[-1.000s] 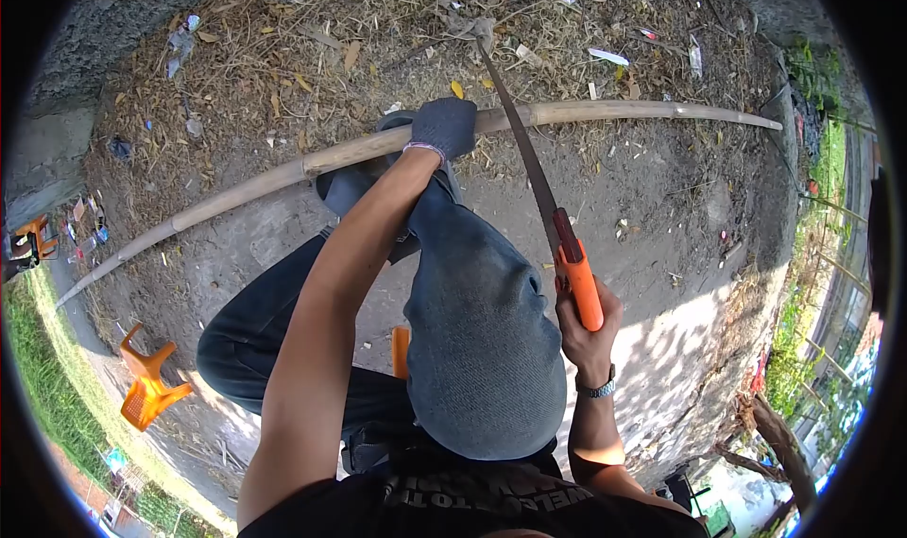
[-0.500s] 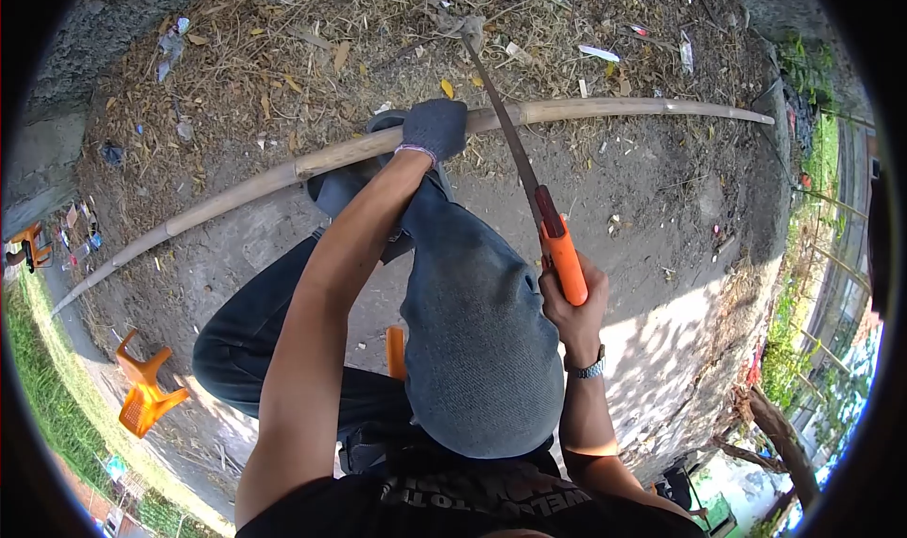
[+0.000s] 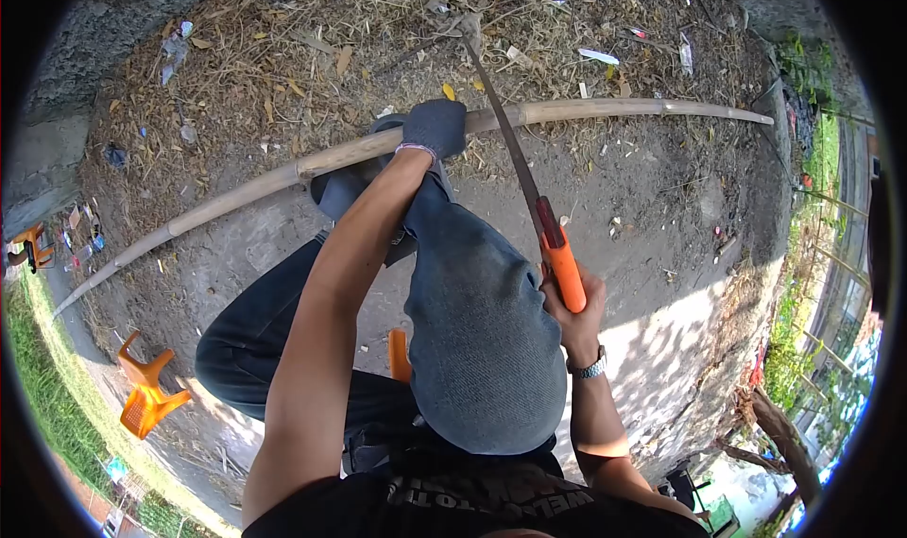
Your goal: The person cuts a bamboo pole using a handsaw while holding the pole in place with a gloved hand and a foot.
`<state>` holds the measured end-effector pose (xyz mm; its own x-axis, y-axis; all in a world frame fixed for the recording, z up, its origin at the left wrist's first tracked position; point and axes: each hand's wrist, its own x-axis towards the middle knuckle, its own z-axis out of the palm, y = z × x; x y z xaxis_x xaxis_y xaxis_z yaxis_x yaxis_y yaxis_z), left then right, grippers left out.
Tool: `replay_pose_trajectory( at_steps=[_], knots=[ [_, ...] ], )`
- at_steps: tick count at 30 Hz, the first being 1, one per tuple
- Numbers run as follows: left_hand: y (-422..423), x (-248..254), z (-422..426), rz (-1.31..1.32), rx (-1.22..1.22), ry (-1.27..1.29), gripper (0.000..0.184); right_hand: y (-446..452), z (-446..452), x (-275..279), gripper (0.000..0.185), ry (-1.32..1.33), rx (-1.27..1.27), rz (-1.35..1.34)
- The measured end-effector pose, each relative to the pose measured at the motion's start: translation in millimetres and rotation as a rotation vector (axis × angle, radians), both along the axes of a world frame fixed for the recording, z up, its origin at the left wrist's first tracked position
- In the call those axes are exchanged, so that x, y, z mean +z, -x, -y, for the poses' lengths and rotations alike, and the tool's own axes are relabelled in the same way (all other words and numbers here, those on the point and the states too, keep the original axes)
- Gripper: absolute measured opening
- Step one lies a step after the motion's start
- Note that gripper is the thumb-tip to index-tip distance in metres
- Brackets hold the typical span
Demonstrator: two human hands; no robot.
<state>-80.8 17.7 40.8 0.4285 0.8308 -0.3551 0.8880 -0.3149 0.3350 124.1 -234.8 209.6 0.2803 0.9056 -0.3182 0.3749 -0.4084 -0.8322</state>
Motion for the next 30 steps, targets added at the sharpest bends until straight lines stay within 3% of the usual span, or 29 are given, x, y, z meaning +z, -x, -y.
replay_pose_trajectory(
  at_steps=[5, 10, 14, 17, 20, 23, 26, 28, 30],
  knots=[
    [-1, -7, 6, 0.014, 0.005, -0.024, 0.027, -8, 54, -9, 0.007, -0.042, -0.059, -0.044],
    [-4, 2, 6, 0.009, -0.005, -0.028, 0.026, 13, -44, -66, 0.011, -0.166, 0.050, 0.066],
    [-3, 1, -3, -0.044, -0.019, 0.016, 0.026, 14, -83, -69, 0.012, -0.139, 0.071, 0.086],
    [0, -1, -6, 0.028, -0.029, -0.055, 0.026, 6, -43, -54, 0.010, -0.101, 0.041, 0.036],
    [-2, -1, -4, -0.021, -0.039, 0.037, 0.030, -5, 39, -31, 0.008, -0.052, 0.001, -0.042],
    [-4, -7, 8, -0.006, -0.011, -0.012, 0.029, -6, 80, -11, 0.016, 0.002, -0.107, -0.099],
    [-4, -10, 6, -0.025, 0.010, 0.006, 0.028, -6, 47, -20, 0.016, 0.060, -0.041, -0.077],
    [-4, -13, 12, 0.008, 0.002, -0.026, 0.029, 4, -6, -55, 0.007, -0.067, -0.022, -0.008],
    [-4, -10, 7, 0.033, 0.002, -0.064, 0.030, 18, -64, -79, 0.014, -0.184, 0.017, 0.045]
  ],
)
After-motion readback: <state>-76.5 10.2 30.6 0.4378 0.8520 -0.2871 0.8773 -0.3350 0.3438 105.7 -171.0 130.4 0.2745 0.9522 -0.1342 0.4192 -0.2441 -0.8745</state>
